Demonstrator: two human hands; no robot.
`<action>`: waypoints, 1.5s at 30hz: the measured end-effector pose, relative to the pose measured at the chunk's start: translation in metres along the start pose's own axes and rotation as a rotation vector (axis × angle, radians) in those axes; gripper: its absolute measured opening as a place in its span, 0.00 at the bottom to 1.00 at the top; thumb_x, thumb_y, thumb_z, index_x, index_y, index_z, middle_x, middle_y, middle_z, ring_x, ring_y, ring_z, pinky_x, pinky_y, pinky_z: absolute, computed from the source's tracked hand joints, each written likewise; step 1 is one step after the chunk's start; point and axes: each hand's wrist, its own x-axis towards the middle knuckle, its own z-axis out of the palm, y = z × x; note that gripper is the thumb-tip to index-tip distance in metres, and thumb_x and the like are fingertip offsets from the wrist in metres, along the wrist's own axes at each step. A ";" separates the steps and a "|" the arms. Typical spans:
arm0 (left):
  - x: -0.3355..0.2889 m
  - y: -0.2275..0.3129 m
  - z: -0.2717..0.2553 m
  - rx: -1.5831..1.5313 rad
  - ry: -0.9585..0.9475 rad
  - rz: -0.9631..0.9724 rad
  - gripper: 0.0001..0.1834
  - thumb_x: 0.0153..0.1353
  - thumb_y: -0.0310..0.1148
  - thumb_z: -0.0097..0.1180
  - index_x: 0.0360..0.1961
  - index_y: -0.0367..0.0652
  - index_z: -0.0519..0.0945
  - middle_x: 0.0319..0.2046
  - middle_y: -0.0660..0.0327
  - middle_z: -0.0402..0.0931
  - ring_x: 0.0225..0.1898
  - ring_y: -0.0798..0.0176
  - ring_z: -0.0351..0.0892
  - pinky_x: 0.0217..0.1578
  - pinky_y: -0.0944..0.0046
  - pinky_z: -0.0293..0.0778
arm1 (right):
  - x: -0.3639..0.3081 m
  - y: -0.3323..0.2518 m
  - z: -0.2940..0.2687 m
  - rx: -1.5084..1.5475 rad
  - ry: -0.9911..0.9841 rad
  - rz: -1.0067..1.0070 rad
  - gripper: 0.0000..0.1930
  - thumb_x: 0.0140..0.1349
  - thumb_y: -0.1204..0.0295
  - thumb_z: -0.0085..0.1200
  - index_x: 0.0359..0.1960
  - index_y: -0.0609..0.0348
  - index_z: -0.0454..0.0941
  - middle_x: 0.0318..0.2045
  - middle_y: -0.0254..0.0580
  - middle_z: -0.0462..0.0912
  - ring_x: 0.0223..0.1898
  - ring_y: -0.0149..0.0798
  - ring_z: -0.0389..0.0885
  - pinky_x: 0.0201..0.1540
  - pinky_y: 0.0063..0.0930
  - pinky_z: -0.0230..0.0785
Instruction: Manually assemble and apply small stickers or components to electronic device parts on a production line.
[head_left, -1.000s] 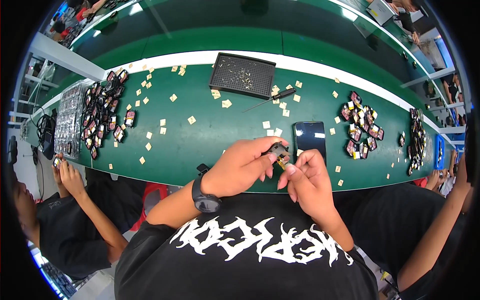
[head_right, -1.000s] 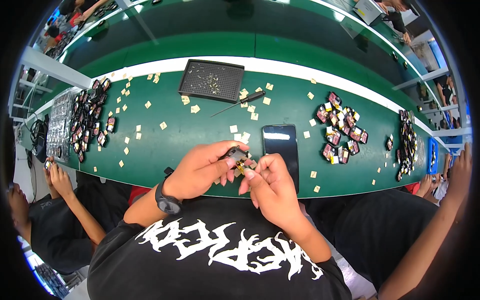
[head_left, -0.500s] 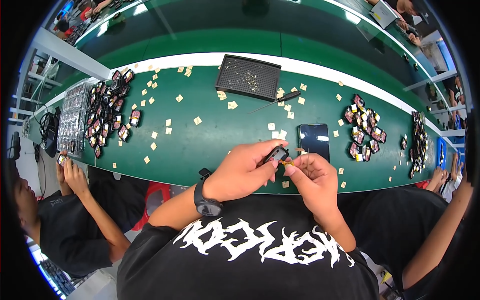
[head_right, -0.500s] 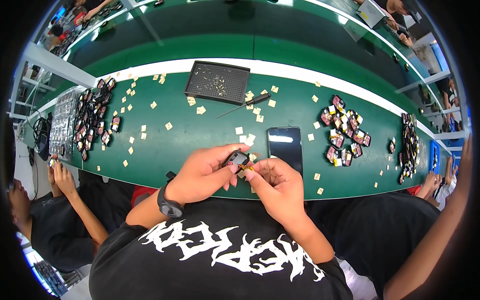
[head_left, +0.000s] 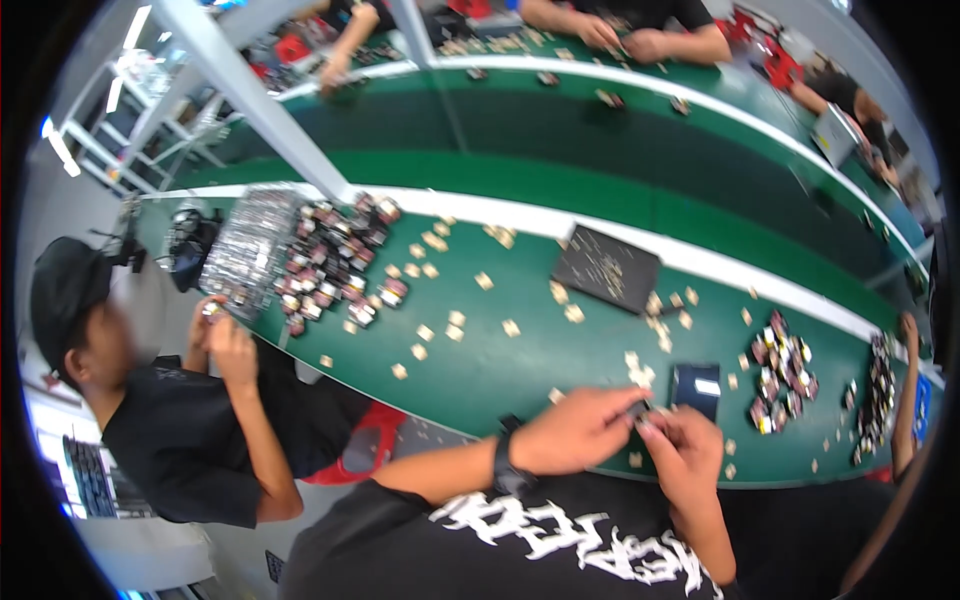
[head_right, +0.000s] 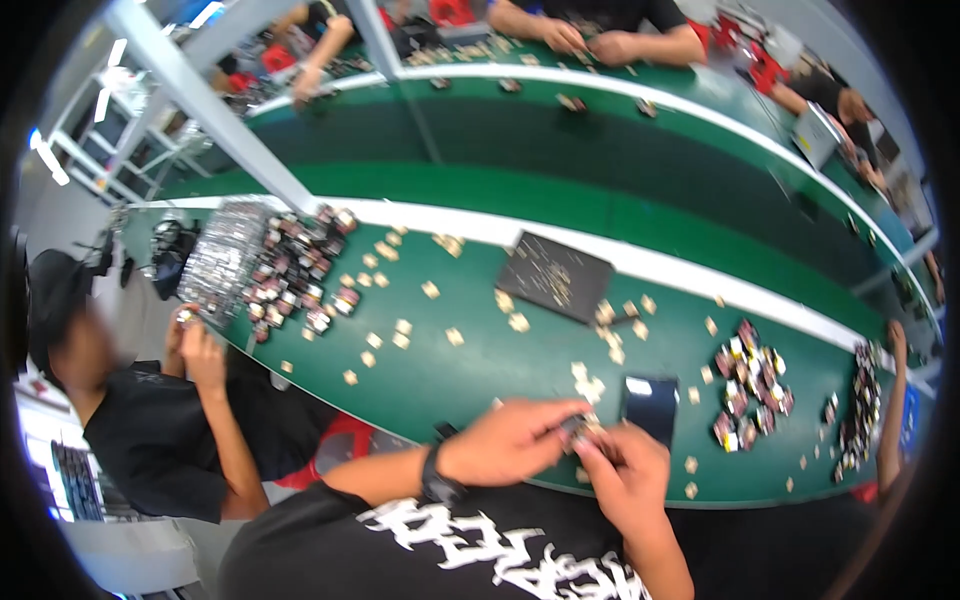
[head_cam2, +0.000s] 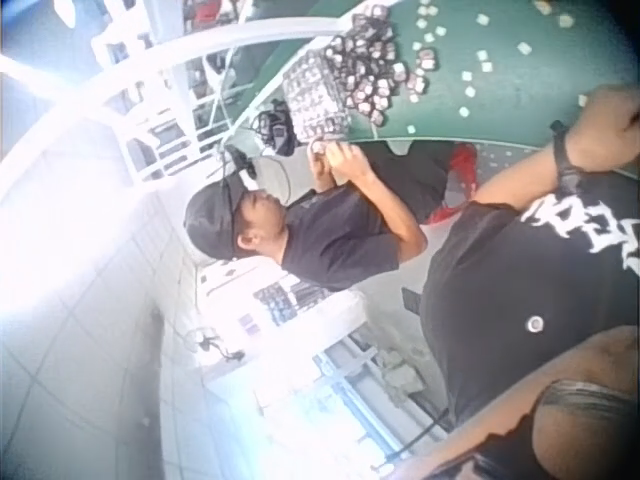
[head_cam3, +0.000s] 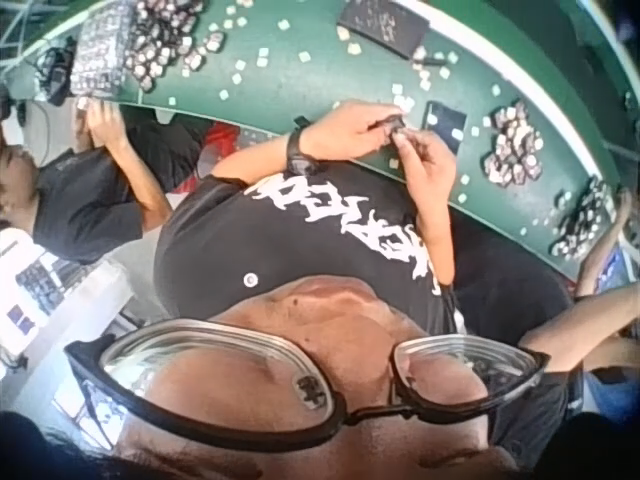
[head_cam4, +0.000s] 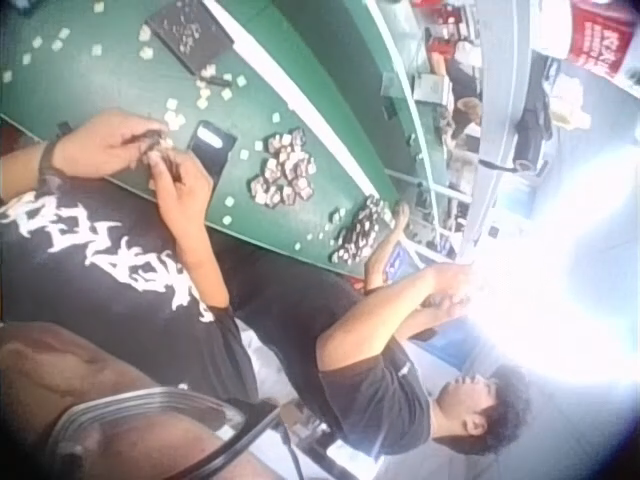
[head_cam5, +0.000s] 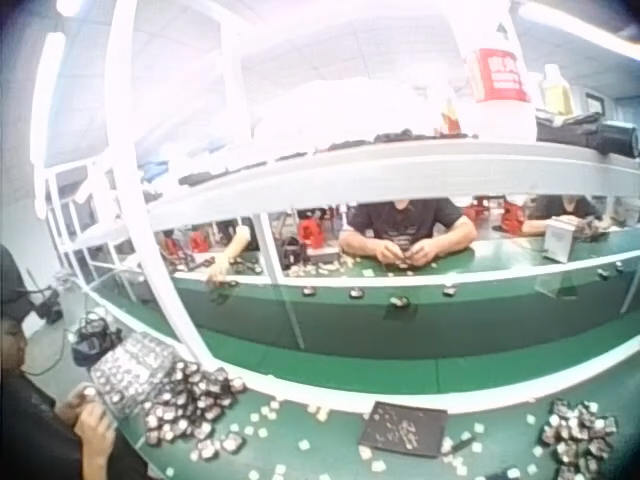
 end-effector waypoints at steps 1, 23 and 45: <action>0.002 0.001 0.000 -0.027 -0.041 -0.059 0.21 0.69 0.28 0.52 0.62 0.36 0.74 0.34 0.50 0.81 0.34 0.57 0.83 0.36 0.60 0.76 | -0.003 0.007 0.002 0.053 0.060 0.080 0.03 0.61 0.81 0.65 0.34 0.68 0.83 0.26 0.37 0.82 0.26 0.23 0.79 0.27 0.18 0.71; -0.009 -0.008 0.012 -0.032 -0.048 0.042 0.25 0.71 0.32 0.49 0.68 0.37 0.68 0.36 0.49 0.83 0.38 0.49 0.84 0.42 0.55 0.77 | -0.013 0.022 0.007 -0.181 0.083 -0.061 0.05 0.64 0.77 0.62 0.32 0.68 0.82 0.24 0.34 0.78 0.27 0.26 0.74 0.30 0.22 0.66; -0.007 0.006 0.007 -0.131 -0.107 -0.047 0.26 0.70 0.24 0.48 0.70 0.36 0.67 0.36 0.59 0.81 0.36 0.68 0.82 0.38 0.67 0.76 | -0.006 0.014 0.014 0.239 0.186 0.195 0.07 0.60 0.79 0.69 0.32 0.65 0.81 0.29 0.30 0.76 0.26 0.18 0.72 0.25 0.13 0.63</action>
